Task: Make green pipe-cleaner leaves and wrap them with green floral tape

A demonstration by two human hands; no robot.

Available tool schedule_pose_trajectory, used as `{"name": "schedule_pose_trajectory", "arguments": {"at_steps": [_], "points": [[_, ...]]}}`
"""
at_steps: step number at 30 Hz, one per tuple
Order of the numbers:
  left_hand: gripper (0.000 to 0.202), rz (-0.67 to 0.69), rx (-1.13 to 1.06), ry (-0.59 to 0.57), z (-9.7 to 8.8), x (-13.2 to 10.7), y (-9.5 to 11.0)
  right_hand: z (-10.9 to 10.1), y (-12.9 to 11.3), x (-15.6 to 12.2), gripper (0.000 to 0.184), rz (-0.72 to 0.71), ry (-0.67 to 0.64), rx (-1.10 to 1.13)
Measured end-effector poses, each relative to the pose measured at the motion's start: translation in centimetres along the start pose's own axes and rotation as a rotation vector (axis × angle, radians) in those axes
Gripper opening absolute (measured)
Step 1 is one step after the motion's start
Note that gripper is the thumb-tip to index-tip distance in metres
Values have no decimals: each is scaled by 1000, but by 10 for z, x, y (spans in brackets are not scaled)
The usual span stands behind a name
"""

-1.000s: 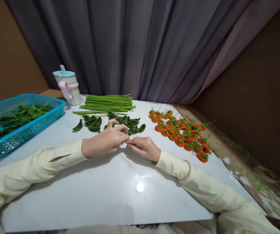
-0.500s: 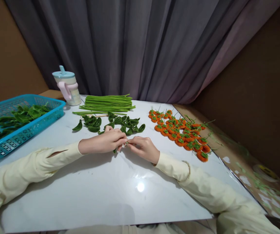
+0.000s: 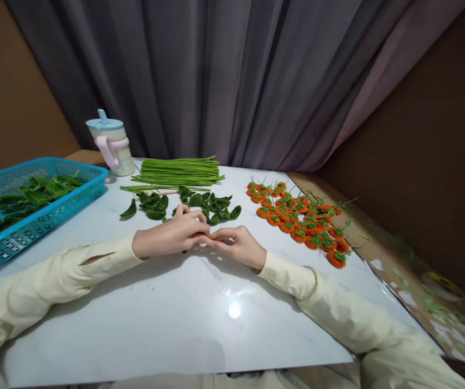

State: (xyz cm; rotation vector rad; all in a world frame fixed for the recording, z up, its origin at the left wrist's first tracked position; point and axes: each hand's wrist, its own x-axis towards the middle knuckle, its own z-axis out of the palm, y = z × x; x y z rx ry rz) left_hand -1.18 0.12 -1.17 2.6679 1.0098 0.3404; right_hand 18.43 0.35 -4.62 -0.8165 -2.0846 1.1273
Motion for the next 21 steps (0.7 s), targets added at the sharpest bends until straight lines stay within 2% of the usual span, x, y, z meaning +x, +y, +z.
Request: {"name": "schedule_pose_trajectory", "arguments": {"at_steps": [4,9,12,16,21], "points": [[33,-8,-83,-55,-2,2,-1,0,0,1,24,90,-81,223],[37,-95,-425,-260,-12,5,0,0,1,2,35,174,-148,454],[38,-116,-641,-358,-14,7,-1,1,0,2,36,179,-187,512],[33,-149,-836,-429,-12,7,-1,0,0,3,38,178,-254,549],[34,-147,-902,-491,-10,5,1,-3,-2,4,41,205,-319,502]]}}
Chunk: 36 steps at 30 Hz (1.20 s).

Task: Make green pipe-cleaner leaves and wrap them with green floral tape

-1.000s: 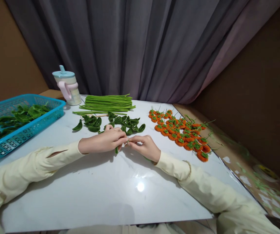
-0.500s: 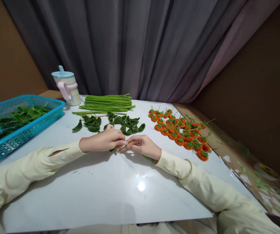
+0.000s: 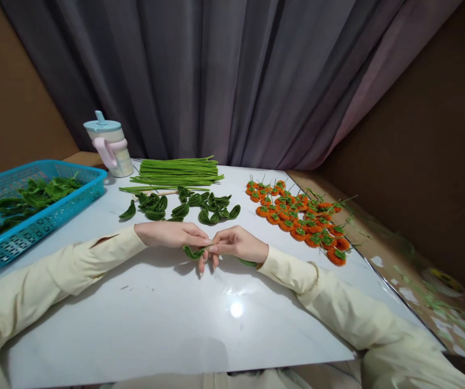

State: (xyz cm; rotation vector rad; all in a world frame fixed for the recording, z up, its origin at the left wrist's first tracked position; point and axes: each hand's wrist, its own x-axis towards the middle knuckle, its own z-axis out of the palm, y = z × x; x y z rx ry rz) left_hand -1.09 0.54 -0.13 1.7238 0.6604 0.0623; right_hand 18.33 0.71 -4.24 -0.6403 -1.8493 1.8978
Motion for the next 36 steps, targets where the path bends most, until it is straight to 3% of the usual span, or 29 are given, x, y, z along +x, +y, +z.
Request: {"name": "schedule_pose_trajectory", "arguments": {"at_steps": [5,10,22,29,36], "points": [[38,18,111,3,6,0,0,0,-2,-2,41,9,-60,-77],[38,106,73,-20,11,2,-8,-5,-3,-4,38,36,-144,-88],[41,174,-10,222,23,11,-32,-12,-7,0,35,94,-87,-14],[42,253,321,419,27,15,-37,-16,-10,-2,33,87,-125,9],[38,280,360,421,26,16,-39,-12,-9,-2,31,103,-69,53]]}}
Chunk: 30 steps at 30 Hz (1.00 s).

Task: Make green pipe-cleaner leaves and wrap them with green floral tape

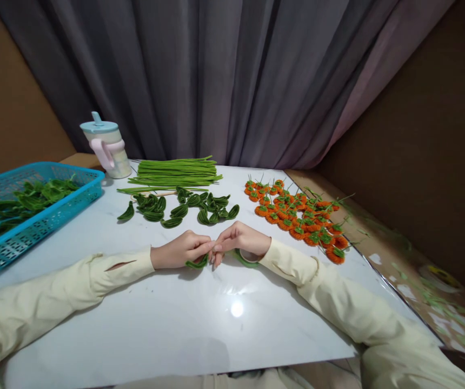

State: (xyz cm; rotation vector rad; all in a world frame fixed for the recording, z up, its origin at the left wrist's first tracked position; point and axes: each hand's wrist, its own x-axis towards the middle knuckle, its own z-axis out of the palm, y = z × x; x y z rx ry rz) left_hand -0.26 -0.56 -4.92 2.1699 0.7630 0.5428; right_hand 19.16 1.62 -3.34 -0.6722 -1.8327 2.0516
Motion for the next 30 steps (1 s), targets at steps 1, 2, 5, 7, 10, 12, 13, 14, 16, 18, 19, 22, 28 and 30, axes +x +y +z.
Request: {"name": "schedule_pose_trajectory", "arguments": {"at_steps": [1,2,5,7,10,12,13,14,16,18,19,22,28,30], "points": [[39,-5,-7,-8,0,0,0,0,0,0,31,7,7,5],[39,-11,-15,-18,-1,0,0,1,0,0,31,14,15,9],[39,-26,-31,-48,-2,0,1,1,0,1,31,24,26,16],[37,-23,-35,-65,-3,1,1,1,0,1,30,23,18,20],[30,-7,-33,-88,-4,2,2,1,1,2,29,16,11,17],[24,-5,-25,-97,-4,2,2,2,2,2,27,9,21,6],[22,-9,-19,-100,-4,3,1,3,3,2,25,2,30,-5],[20,-16,-12,-101,-3,3,1,4,4,2,24,-7,39,-19],[20,-32,0,-100,-3,3,1,5,6,2,22,-26,60,-59],[20,-48,-2,-95,-3,4,2,6,8,1,22,-44,77,-114],[20,-57,-9,-91,-3,4,2,6,9,1,22,-52,81,-141],[18,-90,-33,-71,-3,4,4,7,11,0,23,-85,97,-221],[14,-189,-151,-73,-3,5,7,11,13,-2,25,-159,192,-472],[14,-222,-201,-73,-3,5,7,10,14,-1,23,-174,204,-469]]}}
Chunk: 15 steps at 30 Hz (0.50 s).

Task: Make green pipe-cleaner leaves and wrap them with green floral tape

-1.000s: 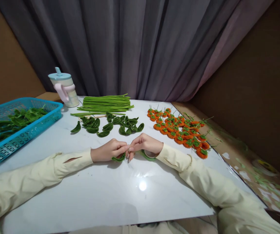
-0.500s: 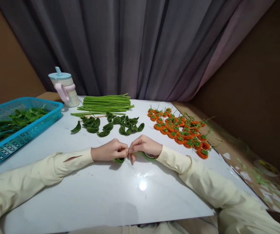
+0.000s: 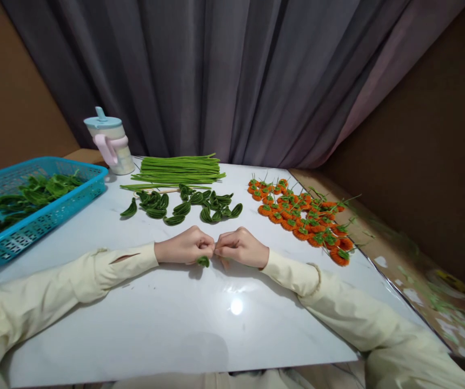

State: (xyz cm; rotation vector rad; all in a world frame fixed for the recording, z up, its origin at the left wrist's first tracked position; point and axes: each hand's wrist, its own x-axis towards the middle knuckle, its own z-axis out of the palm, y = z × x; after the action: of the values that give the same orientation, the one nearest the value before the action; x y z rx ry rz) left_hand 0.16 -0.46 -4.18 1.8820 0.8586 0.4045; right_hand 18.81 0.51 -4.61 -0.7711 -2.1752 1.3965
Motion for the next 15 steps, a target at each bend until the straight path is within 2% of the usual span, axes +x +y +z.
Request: {"name": "schedule_pose_trajectory", "arguments": {"at_steps": [6,10,15], "points": [[22,2,-184,70,1,0,-4,-10,3,5,29,61,-131,407],[34,7,-240,34,1,-1,-3,-18,-1,5,32,124,-223,462],[39,14,-224,6,1,-1,-4,-21,-3,4,30,175,-235,448]]}}
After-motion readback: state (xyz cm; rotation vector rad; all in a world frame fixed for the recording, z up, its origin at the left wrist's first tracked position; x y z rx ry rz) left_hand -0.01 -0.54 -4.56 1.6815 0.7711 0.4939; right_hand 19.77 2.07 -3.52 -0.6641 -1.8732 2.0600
